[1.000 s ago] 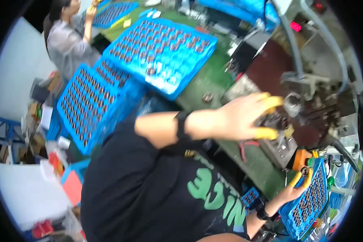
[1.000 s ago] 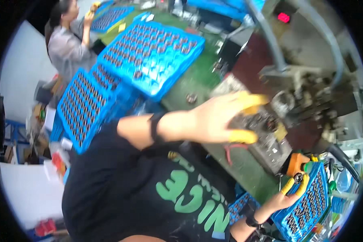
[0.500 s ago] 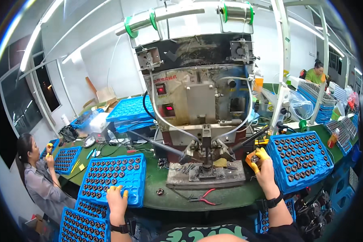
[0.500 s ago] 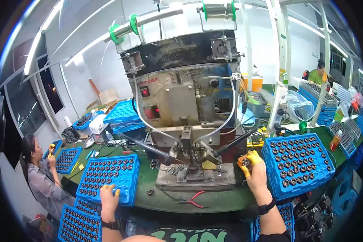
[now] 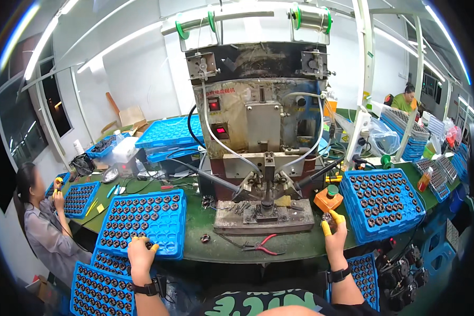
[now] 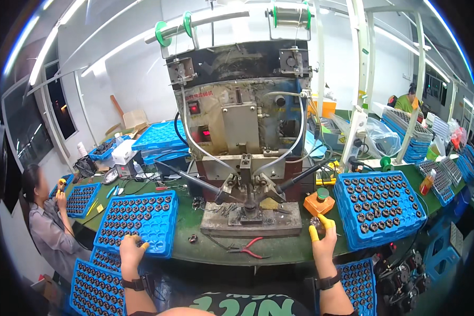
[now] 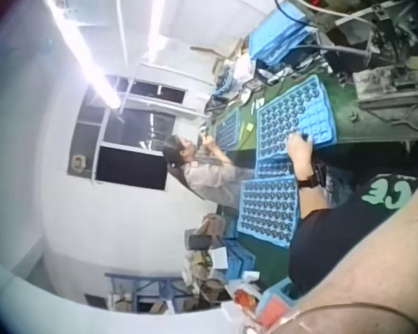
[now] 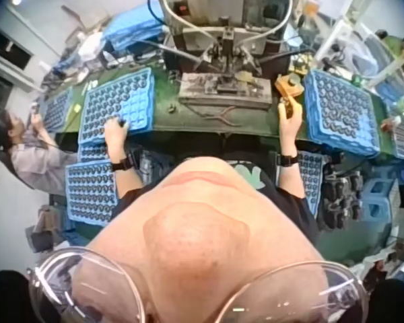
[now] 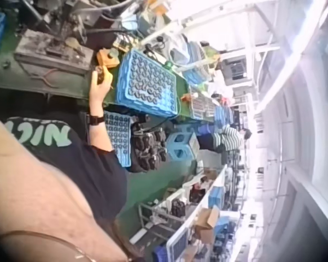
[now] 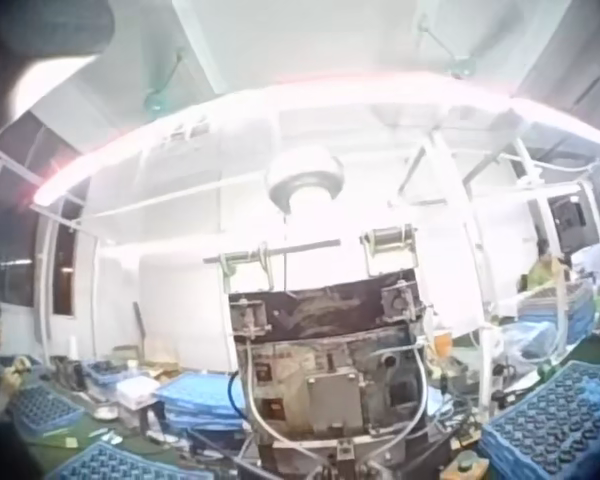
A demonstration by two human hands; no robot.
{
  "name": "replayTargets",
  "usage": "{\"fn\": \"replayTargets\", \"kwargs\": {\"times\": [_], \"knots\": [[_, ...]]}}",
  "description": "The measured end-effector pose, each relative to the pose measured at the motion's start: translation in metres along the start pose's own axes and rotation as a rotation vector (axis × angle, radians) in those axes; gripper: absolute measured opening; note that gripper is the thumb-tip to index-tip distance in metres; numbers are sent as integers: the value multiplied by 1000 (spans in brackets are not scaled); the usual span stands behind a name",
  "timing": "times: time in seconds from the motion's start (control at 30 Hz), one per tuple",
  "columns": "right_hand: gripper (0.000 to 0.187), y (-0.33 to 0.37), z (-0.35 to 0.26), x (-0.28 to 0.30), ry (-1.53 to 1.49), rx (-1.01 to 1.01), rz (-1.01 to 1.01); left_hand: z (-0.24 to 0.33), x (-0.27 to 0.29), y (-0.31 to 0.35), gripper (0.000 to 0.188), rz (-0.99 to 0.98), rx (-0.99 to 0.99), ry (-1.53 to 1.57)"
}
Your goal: Assembling and soldering small electronic components at an industrial workstation.
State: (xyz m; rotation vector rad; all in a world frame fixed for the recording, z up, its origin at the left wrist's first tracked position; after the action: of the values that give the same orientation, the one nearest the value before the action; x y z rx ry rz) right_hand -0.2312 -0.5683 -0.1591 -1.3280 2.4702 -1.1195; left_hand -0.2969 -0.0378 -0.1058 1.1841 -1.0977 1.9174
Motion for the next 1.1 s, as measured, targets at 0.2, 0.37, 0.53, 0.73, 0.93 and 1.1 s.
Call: {"fn": "replayTargets", "kwargs": {"times": [0.2,0.37,0.53,0.73,0.93,1.1], "knots": [[40,1,-8,0,63,30,-48,-5,0,-3,41,10,14,35],[41,3,-9,-1,112,52,-53,-12,-8,-11,32,-14,47,3],[41,1,-11,-3,105,43,-49,-11,-5,-11,31,55,56,67],[42,1,-10,-3,77,11,-76,4,-2,-12,31,145,-32,497],[39,3,-22,-1,110,61,-57,24,-18,-17,36,-111,59,1131],[35,-6,-22,23,84,11,-59,32,-45,-33,43,-118,52,1136]]}}
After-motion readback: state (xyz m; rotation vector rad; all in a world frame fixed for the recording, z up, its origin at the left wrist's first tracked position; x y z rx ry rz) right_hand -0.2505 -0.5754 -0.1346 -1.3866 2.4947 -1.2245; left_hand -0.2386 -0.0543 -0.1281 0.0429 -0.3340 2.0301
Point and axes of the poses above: each hand's wrist, its own y-axis away from the middle knuckle, its own x-axis out of the back of the hand, z = x × y, the point moved 1 cm from there along -y, towards the middle knuckle, and after that the axes turned 1 degree about x, right-handed, at the moved point
